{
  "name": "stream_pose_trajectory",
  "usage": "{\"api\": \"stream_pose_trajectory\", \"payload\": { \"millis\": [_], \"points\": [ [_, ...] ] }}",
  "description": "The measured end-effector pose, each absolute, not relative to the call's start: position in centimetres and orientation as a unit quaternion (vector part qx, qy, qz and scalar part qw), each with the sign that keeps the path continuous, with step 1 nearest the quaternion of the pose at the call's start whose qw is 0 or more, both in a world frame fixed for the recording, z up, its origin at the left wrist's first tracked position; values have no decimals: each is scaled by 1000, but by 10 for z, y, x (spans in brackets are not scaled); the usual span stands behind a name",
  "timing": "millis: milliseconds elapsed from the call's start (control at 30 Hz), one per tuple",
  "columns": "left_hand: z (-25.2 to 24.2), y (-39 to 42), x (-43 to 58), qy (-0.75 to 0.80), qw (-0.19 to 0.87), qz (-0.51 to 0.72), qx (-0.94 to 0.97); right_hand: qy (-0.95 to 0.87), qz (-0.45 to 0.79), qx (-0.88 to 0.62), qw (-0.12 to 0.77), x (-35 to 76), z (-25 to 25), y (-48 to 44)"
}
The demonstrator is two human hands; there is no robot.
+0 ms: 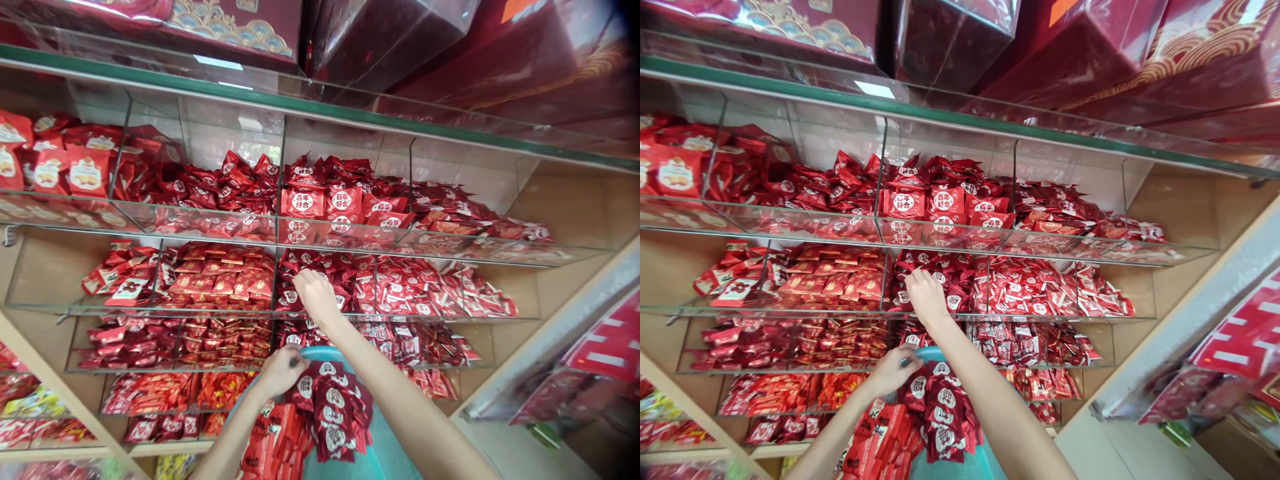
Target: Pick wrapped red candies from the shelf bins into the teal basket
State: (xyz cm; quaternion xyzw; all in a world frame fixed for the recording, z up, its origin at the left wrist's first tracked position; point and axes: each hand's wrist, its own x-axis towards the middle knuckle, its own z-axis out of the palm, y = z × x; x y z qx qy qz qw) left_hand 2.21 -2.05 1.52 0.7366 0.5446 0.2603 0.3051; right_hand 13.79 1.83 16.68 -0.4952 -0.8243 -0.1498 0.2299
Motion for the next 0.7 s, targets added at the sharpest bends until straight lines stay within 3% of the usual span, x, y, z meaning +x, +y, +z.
{"api": "stream_pose_trajectory", "payload": {
  "millis": [100, 267, 533, 700],
  "points": [
    [15, -21, 23, 535, 310, 266, 740, -807, -126, -462, 346, 156, 171, -1],
    [16, -21, 22, 534, 304, 268, 742, -716, 24, -448, 534, 196, 147, -53],
    [11, -22, 21, 522, 305, 279, 746, -449, 432, -566, 540, 254, 57, -87],
    [8, -21, 21, 510, 307, 281, 753, -320, 488, -592, 556, 269, 41, -89]
  ]
}}
